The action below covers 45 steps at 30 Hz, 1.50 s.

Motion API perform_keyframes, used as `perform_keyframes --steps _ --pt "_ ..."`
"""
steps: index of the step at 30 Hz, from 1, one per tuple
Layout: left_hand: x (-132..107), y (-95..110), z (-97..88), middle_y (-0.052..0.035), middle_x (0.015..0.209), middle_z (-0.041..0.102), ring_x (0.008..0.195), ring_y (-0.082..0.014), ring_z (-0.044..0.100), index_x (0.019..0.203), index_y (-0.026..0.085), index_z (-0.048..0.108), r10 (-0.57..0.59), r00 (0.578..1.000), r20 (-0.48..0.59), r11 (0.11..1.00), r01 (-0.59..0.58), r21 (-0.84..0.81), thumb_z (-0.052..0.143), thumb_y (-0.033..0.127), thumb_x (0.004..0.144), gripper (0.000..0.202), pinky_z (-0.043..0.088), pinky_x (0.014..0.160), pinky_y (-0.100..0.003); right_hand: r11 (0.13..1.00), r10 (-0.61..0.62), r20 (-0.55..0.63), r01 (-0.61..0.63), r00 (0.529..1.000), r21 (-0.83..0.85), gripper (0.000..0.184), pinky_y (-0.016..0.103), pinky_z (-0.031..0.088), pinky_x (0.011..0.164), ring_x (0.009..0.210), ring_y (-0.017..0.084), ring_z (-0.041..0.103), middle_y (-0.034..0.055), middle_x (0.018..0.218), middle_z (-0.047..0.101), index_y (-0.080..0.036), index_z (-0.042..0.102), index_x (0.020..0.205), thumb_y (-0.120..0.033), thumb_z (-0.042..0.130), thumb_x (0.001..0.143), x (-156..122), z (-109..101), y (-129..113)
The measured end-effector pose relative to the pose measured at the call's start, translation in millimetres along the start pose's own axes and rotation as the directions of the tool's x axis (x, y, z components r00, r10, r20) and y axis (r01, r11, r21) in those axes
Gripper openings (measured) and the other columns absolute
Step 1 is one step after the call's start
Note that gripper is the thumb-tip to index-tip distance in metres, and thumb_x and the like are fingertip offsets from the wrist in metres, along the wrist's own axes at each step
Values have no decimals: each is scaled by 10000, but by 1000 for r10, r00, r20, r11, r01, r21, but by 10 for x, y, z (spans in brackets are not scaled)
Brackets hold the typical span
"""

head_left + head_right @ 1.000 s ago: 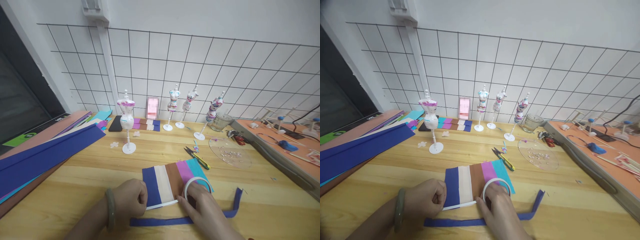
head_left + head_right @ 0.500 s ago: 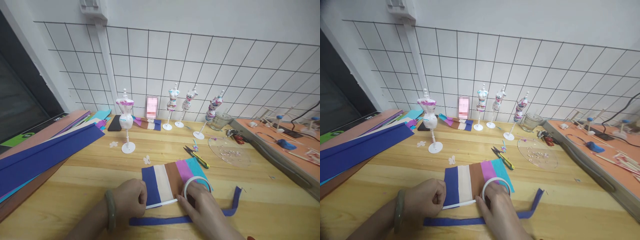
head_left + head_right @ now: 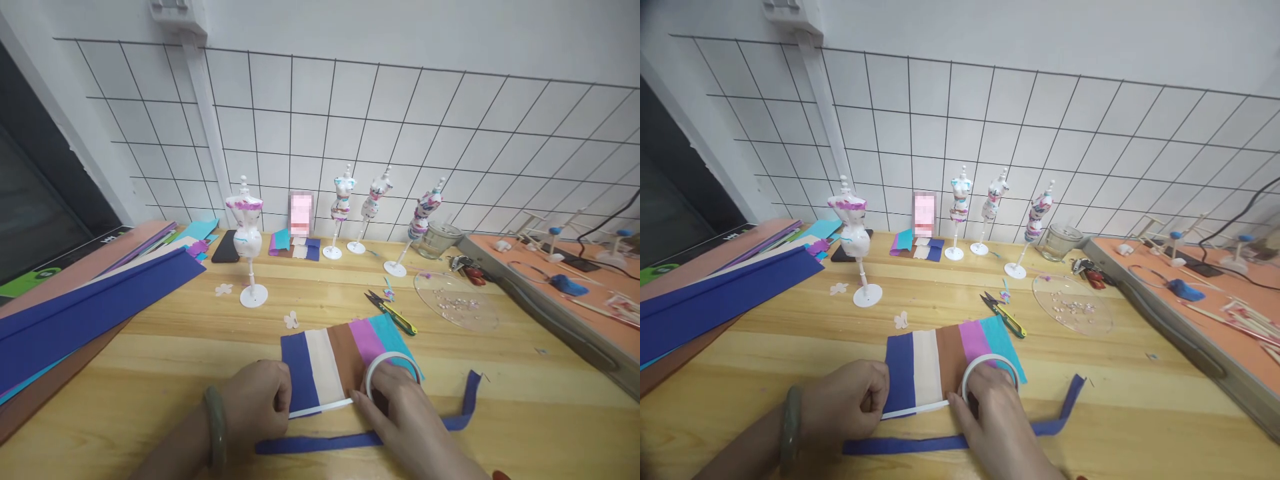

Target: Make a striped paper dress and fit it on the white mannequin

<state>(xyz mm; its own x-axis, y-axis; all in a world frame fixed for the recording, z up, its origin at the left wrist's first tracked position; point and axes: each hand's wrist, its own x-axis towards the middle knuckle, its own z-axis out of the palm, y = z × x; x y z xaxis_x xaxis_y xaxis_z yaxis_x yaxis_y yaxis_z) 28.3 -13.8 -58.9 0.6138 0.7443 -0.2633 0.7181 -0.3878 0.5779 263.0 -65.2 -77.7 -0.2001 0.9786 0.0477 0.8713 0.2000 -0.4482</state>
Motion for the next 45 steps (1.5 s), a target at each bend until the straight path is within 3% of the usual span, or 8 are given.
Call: perform_keyframes --steps 17,45 --pt "-21 98 -12 22 685 582 621 -125 514 500 193 355 -48 999 2 989 47 141 450 70 559 166 365 548 -223 999 17 -10 -18 1000 -44 256 322 351 630 668 191 496 17 679 518 -202 350 617 -253 475 834 7 -31 -44" --pt "-63 169 -31 2 724 594 662 -146 535 510 190 365 -99 995 8 982 96 160 457 67 585 171 364 567 -245 997 -29 -25 28 999 -72 193 350 370 667 720 208 507 41 751 541 -187 420 648 -218 492 825 4 31 -16"
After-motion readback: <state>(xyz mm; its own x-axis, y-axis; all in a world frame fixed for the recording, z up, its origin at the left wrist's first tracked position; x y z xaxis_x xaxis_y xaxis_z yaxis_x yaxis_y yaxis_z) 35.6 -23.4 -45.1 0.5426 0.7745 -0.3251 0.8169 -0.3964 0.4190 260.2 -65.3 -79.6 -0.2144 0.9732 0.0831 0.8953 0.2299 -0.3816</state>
